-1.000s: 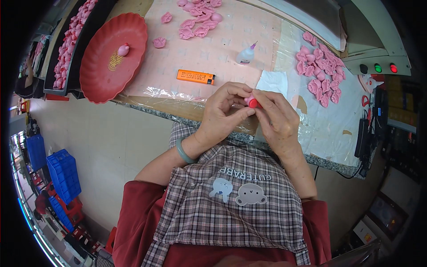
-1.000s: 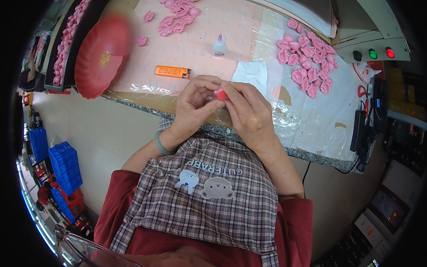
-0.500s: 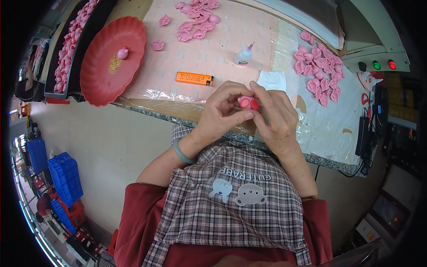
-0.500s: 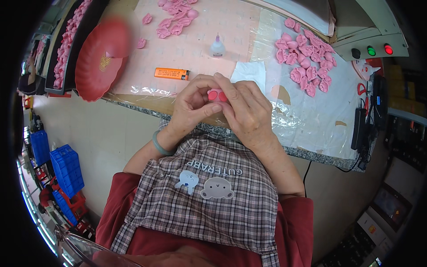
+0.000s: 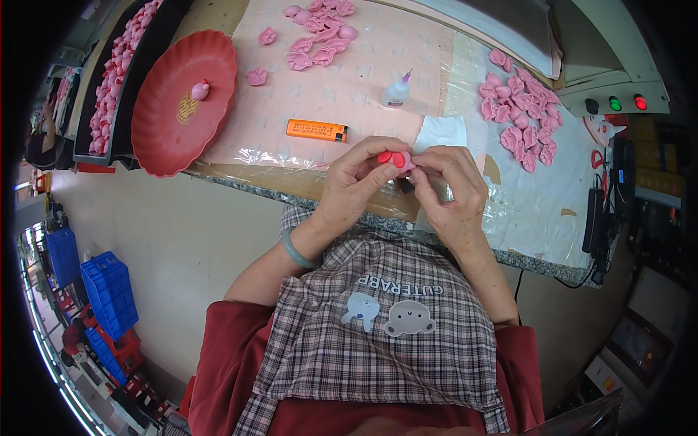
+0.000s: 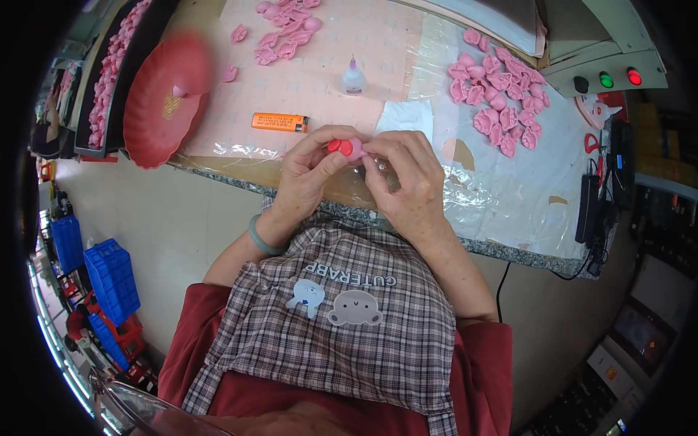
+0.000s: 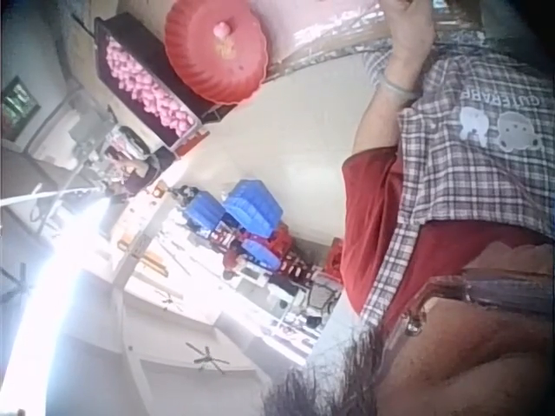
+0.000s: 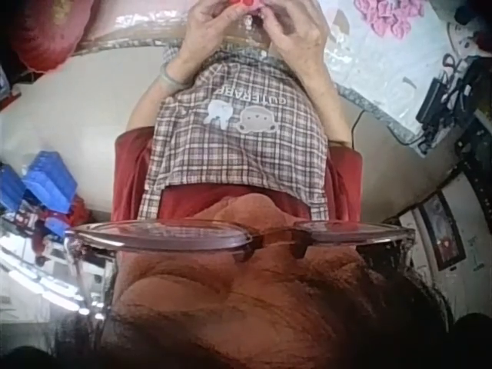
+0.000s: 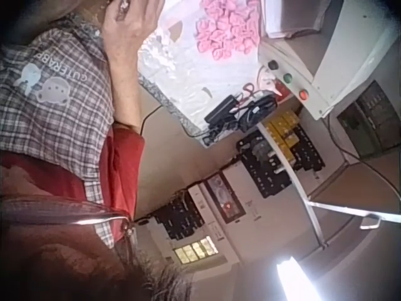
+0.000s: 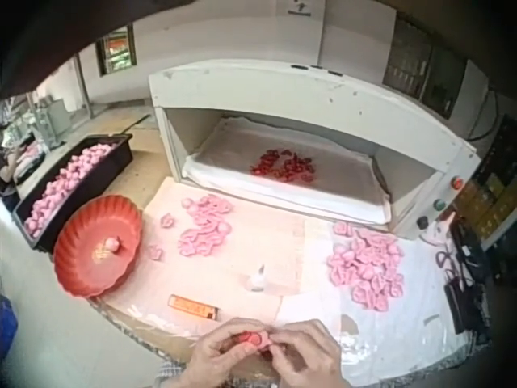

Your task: Gluing together small pink and red plastic components to assemble toy parts at a factory workbench.

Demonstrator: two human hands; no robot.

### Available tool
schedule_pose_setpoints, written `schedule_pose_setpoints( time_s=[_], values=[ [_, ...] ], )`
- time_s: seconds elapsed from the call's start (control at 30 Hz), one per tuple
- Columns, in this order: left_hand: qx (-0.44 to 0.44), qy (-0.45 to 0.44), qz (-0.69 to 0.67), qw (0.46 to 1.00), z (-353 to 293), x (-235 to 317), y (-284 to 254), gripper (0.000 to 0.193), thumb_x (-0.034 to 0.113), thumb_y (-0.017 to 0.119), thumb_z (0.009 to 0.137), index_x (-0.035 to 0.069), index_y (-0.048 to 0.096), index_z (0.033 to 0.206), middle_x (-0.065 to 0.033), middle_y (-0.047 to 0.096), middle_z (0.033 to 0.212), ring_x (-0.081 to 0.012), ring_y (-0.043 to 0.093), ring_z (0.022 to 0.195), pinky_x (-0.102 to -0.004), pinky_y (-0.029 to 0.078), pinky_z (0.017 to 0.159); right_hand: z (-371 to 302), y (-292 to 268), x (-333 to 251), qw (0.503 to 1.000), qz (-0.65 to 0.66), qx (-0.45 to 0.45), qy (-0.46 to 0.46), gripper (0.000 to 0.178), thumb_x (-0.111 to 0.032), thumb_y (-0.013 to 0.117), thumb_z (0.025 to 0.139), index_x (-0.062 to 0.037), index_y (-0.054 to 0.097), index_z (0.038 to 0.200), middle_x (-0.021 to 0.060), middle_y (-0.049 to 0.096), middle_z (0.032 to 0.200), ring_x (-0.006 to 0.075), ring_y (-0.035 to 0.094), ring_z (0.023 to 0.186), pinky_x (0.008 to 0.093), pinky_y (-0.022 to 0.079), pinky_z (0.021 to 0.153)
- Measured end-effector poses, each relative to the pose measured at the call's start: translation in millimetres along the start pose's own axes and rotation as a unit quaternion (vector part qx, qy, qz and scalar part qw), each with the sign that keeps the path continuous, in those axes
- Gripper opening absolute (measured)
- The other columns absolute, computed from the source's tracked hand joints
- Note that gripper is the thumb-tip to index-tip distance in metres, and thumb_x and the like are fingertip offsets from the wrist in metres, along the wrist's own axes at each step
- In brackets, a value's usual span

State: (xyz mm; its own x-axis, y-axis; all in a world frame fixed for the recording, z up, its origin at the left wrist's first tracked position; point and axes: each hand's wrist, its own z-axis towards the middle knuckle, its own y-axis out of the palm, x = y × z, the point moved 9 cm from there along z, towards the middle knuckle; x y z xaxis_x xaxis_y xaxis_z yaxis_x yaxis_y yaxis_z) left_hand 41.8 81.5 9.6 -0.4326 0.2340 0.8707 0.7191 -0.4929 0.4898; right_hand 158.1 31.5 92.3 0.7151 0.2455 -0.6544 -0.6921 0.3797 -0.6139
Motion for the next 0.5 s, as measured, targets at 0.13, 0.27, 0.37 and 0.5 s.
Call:
schedule_pose_setpoints(
  time_s=[0.13, 0.27, 0.37, 0.5],
  values=[
    [-0.017, 0.002, 0.011, 1.0, -0.6, -2.7, -0.4, 0.028, 0.009, 0.061, 0.094, -0.003, 0.056, 0.119, -0.0129, 0.06, 0.121, -0.0189, 0.059, 0.111, -0.0323, 0.049, 0.097, -0.3, -1.1, -0.6, 1.0, -0.021, 0.018, -0.004, 0.02, 0.004, 0.072, 0.069, -0.0015, 0.067, 0.088, 0.0104, 0.065, 0.086, 0.0244, 0.063, 0.08, 0.0332, 0.051, 0.069],
    [-0.018, -0.017, 0.013, 1.0, -1.9, -0.1, 3.3, 0.03, 0.007, 0.061, 0.093, -0.003, 0.055, 0.121, -0.0144, 0.06, 0.124, -0.0186, 0.059, 0.112, -0.0321, 0.048, 0.098, -2.2, 1.2, -1.5, 0.999, -0.04, 0.024, -0.024, 0.02, 0.005, 0.071, 0.068, -0.0017, 0.066, 0.087, 0.0104, 0.065, 0.086, 0.0253, 0.062, 0.079, 0.0338, 0.051, 0.068],
    [-0.018, -0.033, 0.025, 0.999, -3.7, -1.8, 3.8, 0.031, 0.003, 0.061, 0.092, -0.002, 0.055, 0.121, -0.0152, 0.06, 0.124, -0.0179, 0.059, 0.113, -0.0314, 0.049, 0.098, -4.0, 2.4, -2.0, 0.997, -0.051, 0.037, -0.05, 0.025, 0.004, 0.071, 0.064, -0.0026, 0.062, 0.086, 0.0089, 0.063, 0.085, 0.026, 0.06, 0.077, 0.0342, 0.05, 0.064],
    [-0.024, -0.047, 0.03, 0.998, -5.0, -0.7, 7.7, 0.033, 0.0, 0.062, 0.09, -0.003, 0.055, 0.122, -0.0142, 0.06, 0.123, -0.0167, 0.059, 0.111, -0.0298, 0.049, 0.097, -5.7, 2.2, -2.0, 0.996, -0.047, 0.045, -0.062, 0.025, 0.004, 0.07, 0.063, -0.0018, 0.061, 0.085, 0.0095, 0.062, 0.083, 0.0265, 0.059, 0.075, 0.0343, 0.049, 0.063]
  ],
)
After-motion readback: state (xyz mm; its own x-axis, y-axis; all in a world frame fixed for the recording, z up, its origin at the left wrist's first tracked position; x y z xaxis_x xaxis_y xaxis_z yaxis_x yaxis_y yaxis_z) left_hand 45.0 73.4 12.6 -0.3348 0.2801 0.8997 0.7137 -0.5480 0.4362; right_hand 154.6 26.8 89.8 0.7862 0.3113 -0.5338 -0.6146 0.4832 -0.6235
